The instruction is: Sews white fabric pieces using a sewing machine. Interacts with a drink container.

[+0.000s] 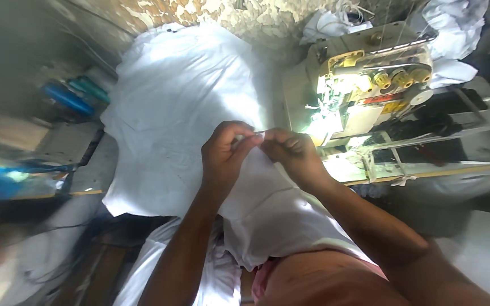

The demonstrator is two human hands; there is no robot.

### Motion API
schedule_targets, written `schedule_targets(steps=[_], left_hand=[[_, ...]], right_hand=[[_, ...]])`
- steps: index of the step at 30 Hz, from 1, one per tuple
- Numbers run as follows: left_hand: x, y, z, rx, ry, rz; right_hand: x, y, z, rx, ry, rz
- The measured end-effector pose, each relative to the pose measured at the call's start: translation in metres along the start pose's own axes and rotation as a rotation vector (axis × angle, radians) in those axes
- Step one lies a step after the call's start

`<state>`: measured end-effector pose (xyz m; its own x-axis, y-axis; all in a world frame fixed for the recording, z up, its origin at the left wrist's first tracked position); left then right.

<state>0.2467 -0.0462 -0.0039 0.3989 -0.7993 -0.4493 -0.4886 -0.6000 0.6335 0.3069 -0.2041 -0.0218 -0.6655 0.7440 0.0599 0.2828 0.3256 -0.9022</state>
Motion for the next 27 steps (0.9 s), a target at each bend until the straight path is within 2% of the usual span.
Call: schedule_targets(steps=[7,12,16,19,22,27], left_hand=[[-0.003,-0.001,-0.003,-0.070,-0.119,0.003],[-0.006,0.006,-0.008,-0.077,-0.164,-0.253],[-0.009,0.001,-0.018,-0.082,-0.086,-0.331],[-0.010,-0.009,-0.024,-0.062,-0.056,-0.387],[-0.009,-0.017,-0.026,-0.017,-0.064,-0.337],[-0.005,-0.029,-0.026,0.000,-0.039,-0.135]], right_hand=[[-0.001,0.002,0.002,0.037,-0.002,-0.043],[0.004,0.015,0.010,0.078,0.123,-0.186],[0.006,0.030,0.046,-0.028,0.168,0.255],[-0.004,0.050,0.064,-0.039,0.186,0.536],[-0.021,0.057,0.079,0.034,0.132,0.554],[-0.041,0.058,0.093,0.147,0.032,0.368]])
Point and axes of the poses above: each hand's wrist, its own z-axis away from the middle knuckle, its own x-axis out of the palm, y = z × x, the point moved 1 cm from there along -z, towards the middle knuckle, and after that the axes turned 3 degrees about -y, right-handed, at the moved point
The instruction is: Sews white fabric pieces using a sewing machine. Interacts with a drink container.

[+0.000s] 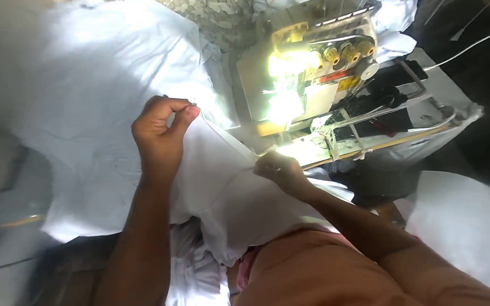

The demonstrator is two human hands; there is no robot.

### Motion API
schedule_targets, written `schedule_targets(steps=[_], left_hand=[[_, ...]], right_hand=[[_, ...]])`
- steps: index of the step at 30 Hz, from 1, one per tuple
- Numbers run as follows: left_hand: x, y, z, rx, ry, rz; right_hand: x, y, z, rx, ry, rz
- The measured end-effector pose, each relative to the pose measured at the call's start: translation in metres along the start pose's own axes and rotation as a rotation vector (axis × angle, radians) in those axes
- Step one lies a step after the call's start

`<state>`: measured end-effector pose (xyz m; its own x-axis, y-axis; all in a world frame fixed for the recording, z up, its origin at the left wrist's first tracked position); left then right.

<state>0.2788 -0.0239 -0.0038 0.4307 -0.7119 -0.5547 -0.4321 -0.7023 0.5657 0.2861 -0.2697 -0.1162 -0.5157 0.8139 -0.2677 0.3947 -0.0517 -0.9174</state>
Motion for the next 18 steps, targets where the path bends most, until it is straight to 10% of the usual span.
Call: schedule_targets(steps=[7,13,18], left_hand=[[-0.002,0.001,0.001,-0.139,-0.001,0.203],[-0.006,0.005,0.000,-0.078,-0.006,0.128],[-0.007,0.009,0.001,-0.053,-0.033,0.089]], right_hand=[[-0.031,-0.008,-0.019,0.219,-0.389,-0.486],[-0.026,0.009,-0.020,-0.008,-0.082,-0.101],[-0.023,0.012,-0.021,0.172,-0.231,-0.339]])
Point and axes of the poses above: each hand's wrist, its own z-axis away from the middle knuckle, its own x-axis out of the palm, y = z × x, the point moved 1 cm from there along -z, towards the middle knuckle, and after that the axes turned 3 degrees about -y, right-handed, at the moved point
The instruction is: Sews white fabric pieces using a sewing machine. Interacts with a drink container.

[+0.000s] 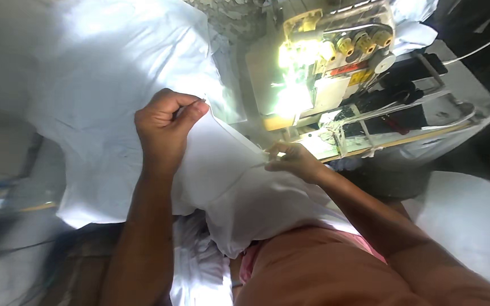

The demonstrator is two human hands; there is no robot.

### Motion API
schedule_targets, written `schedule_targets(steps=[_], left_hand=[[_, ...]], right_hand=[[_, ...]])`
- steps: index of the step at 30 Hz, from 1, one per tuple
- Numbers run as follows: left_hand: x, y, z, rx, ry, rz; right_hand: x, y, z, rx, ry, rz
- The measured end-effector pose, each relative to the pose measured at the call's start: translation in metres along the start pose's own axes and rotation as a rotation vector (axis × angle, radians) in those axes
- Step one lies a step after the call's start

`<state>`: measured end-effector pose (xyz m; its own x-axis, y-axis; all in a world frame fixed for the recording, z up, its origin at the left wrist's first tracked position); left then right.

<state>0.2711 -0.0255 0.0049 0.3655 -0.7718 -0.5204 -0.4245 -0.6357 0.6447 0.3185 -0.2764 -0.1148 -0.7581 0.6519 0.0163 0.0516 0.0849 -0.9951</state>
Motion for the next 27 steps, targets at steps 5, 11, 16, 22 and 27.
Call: schedule_targets(steps=[5,11,16,22,27], left_hand=[[-0.008,0.007,0.006,-0.004,-0.006,-0.033],[-0.020,0.020,0.029,-0.010,0.013,-0.045],[-0.029,0.031,0.068,-0.097,0.145,0.047],[-0.025,0.047,0.117,-0.128,0.347,0.027],[-0.015,0.057,0.147,-0.154,0.482,0.045]], right_hand=[[-0.006,-0.010,0.001,0.052,-0.080,-0.082],[-0.002,-0.018,0.013,0.070,-0.125,-0.150],[0.005,-0.040,0.035,-0.153,-0.074,0.034],[0.014,-0.057,0.051,-0.290,-0.042,0.173],[0.017,-0.057,0.055,-0.325,-0.040,0.227]])
Point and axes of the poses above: each hand's wrist, its own z-axis away from the middle knuckle, its own x-axis out of the palm, y = z × x, the point moved 1 cm from there along -z, towards the middle knuckle, and after that the axes turned 3 degrees about -y, right-handed, at the moved point
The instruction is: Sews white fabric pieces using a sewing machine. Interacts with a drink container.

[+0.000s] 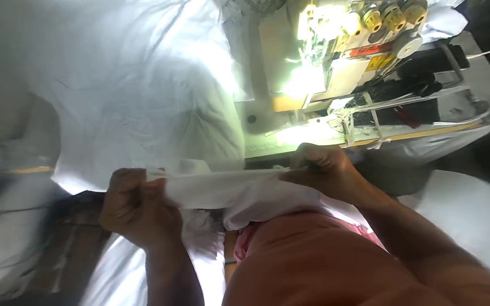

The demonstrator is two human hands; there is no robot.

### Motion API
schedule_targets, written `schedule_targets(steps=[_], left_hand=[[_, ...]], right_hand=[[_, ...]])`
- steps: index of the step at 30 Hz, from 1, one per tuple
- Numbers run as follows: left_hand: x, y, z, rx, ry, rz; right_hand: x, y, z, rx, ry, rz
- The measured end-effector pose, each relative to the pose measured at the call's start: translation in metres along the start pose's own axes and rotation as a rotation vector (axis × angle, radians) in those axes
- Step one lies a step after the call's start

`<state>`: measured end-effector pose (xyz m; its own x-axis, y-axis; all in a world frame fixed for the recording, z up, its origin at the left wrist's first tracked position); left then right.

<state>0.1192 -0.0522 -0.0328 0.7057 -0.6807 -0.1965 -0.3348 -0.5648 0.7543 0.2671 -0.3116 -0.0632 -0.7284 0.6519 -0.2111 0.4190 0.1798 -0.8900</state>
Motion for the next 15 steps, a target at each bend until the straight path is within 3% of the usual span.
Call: schedule_targets(steps=[6,12,15], left_hand=[[-0.004,0.009,0.022,0.035,0.085,-0.027],[-0.005,0.023,0.035,0.093,0.081,-0.094],[-0.005,0.028,0.040,0.114,0.058,-0.093]], right_hand=[[0.003,-0.001,0.006,-0.005,0.003,0.082],[0.003,-0.001,0.013,0.078,0.007,0.192],[0.004,-0.001,0.015,0.095,-0.009,0.120]])
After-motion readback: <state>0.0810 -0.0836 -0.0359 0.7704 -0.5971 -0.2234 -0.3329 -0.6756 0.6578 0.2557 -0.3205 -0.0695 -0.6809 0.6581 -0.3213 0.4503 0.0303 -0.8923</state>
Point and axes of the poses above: each hand's wrist, its own z-axis away from the middle knuckle, its own x-axis out of the palm, y = z × x, the point moved 1 cm from there along -z, towards the middle knuckle, and after that the axes turned 3 degrees about -y, right-handed, at the moved point
